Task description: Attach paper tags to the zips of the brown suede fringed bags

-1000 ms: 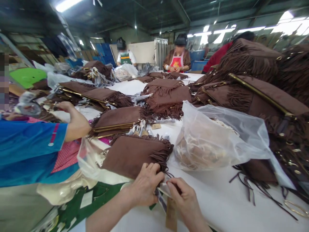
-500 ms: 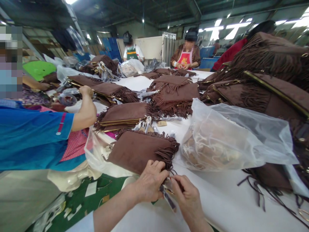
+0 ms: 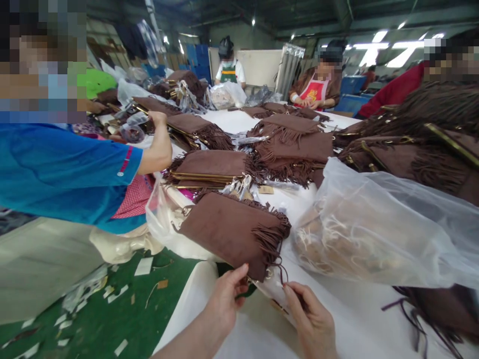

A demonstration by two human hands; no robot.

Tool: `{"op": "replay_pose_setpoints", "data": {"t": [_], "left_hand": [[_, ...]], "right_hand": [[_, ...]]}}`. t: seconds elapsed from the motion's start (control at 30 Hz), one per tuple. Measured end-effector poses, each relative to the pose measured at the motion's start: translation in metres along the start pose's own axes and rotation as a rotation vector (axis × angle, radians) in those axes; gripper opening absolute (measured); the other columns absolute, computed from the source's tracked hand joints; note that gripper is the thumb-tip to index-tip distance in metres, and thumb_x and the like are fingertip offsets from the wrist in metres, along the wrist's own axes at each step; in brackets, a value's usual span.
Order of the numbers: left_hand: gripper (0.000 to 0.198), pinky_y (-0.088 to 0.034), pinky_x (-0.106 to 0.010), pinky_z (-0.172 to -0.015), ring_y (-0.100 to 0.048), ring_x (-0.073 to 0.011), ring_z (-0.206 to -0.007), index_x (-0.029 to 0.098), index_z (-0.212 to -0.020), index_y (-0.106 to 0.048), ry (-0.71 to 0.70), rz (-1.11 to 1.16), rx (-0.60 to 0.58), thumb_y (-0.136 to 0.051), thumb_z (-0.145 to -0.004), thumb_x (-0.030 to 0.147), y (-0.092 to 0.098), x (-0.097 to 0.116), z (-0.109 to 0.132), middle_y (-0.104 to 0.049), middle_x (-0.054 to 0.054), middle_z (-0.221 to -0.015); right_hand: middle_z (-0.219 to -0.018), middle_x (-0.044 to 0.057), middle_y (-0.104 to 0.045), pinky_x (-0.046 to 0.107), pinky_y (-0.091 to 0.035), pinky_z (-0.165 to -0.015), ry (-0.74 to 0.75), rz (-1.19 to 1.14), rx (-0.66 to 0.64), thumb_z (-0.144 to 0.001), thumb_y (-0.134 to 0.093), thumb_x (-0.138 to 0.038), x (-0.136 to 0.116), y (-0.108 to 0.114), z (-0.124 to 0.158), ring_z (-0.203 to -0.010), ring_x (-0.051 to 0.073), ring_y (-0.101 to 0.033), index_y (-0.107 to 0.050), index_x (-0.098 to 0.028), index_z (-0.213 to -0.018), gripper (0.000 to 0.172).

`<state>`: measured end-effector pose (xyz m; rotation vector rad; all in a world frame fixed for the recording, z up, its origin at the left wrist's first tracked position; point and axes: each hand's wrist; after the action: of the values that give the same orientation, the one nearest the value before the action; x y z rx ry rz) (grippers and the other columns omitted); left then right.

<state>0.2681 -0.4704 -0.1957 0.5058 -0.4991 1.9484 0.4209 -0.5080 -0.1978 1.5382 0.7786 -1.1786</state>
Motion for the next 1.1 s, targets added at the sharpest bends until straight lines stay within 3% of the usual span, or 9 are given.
{"op": "replay_pose_setpoints", "data": {"t": [0.13,0.23,0.33,0.5,0.63,0.77,0.97,1.1], "left_hand": [[0.023,-0.032,-0.026,-0.059,-0.048,-0.0125,-0.061,0.016,-0.067,-0.059,-0.139,0.035,0.079,-0.069,-0.051,0.028,-0.014,0.013,0.007,-0.062,0.001,-0.065],[0.019,-0.035,-0.025,-0.057,-0.051,-0.0123,-0.057,0.013,-0.065,-0.06,-0.246,0.137,0.026,-0.067,-0.048,0.018,-0.014,0.019,0.014,-0.064,-0.002,-0.063],[0.024,-0.038,-0.025,-0.053,-0.051,-0.012,-0.052,0.012,-0.072,-0.06,-0.287,0.21,-0.065,-0.067,-0.05,0.019,-0.01,0.024,0.017,-0.064,-0.001,-0.062],[0.016,-0.031,-0.02,-0.038,-0.053,-0.0132,-0.045,0.012,-0.078,-0.056,-0.055,0.291,-0.223,-0.053,-0.066,0.022,0.001,0.032,0.02,-0.061,-0.002,-0.058],[0.027,-0.022,-0.016,-0.031,-0.055,-0.0145,-0.043,0.01,-0.085,-0.055,0.157,0.279,-0.355,-0.036,-0.079,0.028,0.008,0.036,0.023,-0.059,-0.005,-0.056],[0.034,-0.025,-0.014,-0.03,-0.054,-0.0145,-0.04,0.011,-0.084,-0.055,0.264,0.286,-0.439,-0.031,-0.082,0.034,0.011,0.04,0.024,-0.057,-0.005,-0.052],[0.017,-0.025,-0.009,-0.027,-0.046,-0.0058,-0.035,0.007,-0.077,-0.055,0.38,0.297,-0.445,-0.048,-0.076,0.022,0.011,0.043,0.024,-0.062,-0.009,-0.059],[0.012,-0.025,-0.008,-0.025,-0.045,-0.0049,-0.033,0.006,-0.073,-0.055,0.399,0.273,-0.39,-0.049,-0.074,0.016,0.01,0.042,0.026,-0.062,-0.008,-0.056]], "right_hand": [[-0.07,0.001,-0.065,0.018,-0.047,-0.06,0.007,-0.007,0.03,-0.072,-0.058,-0.045,-0.005,0.004,0.005,-0.065,0.014,-0.058,-0.065,-0.021,-0.075,0.025],[-0.07,0.001,-0.065,0.018,-0.046,-0.06,0.006,-0.024,0.053,-0.07,-0.06,-0.045,-0.009,0.007,0.008,-0.064,0.013,-0.058,-0.066,-0.021,-0.073,0.025],[-0.066,0.0,-0.063,0.019,-0.045,-0.057,0.01,-0.07,0.059,-0.069,-0.062,-0.042,-0.016,0.005,0.011,-0.059,0.013,-0.056,-0.066,-0.021,-0.073,0.022],[-0.066,-0.001,-0.059,0.021,-0.043,-0.054,0.019,-0.162,0.019,-0.07,-0.062,-0.038,-0.031,-0.005,0.011,-0.054,0.011,-0.052,-0.066,-0.021,-0.075,0.018],[-0.065,-0.001,-0.057,0.021,-0.043,-0.055,0.05,-0.167,-0.022,-0.072,-0.06,-0.036,-0.037,-0.013,0.006,-0.056,0.012,-0.051,-0.065,-0.021,-0.077,0.016],[-0.07,0.001,-0.061,0.02,-0.043,-0.056,0.152,-0.123,-0.075,-0.075,-0.058,-0.032,-0.035,-0.018,0.003,-0.065,0.013,-0.055,-0.064,-0.021,-0.079,0.014],[-0.069,0.0,-0.06,0.019,-0.043,-0.054,0.293,0.049,-0.126,-0.08,-0.053,-0.029,-0.033,-0.014,-0.001,-0.062,0.012,-0.056,-0.061,-0.021,-0.083,0.012],[-0.065,-0.002,-0.056,0.017,-0.042,-0.052,0.368,0.177,-0.183,-0.082,-0.05,-0.026,-0.039,-0.008,-0.004,-0.056,0.009,-0.053,-0.06,-0.021,-0.083,0.011]]}}
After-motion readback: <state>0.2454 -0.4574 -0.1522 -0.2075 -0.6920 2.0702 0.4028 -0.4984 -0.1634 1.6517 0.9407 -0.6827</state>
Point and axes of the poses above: each hand's wrist, its own z-axis away from the middle knuckle, its own y-axis out of the back of the hand, x = y × z
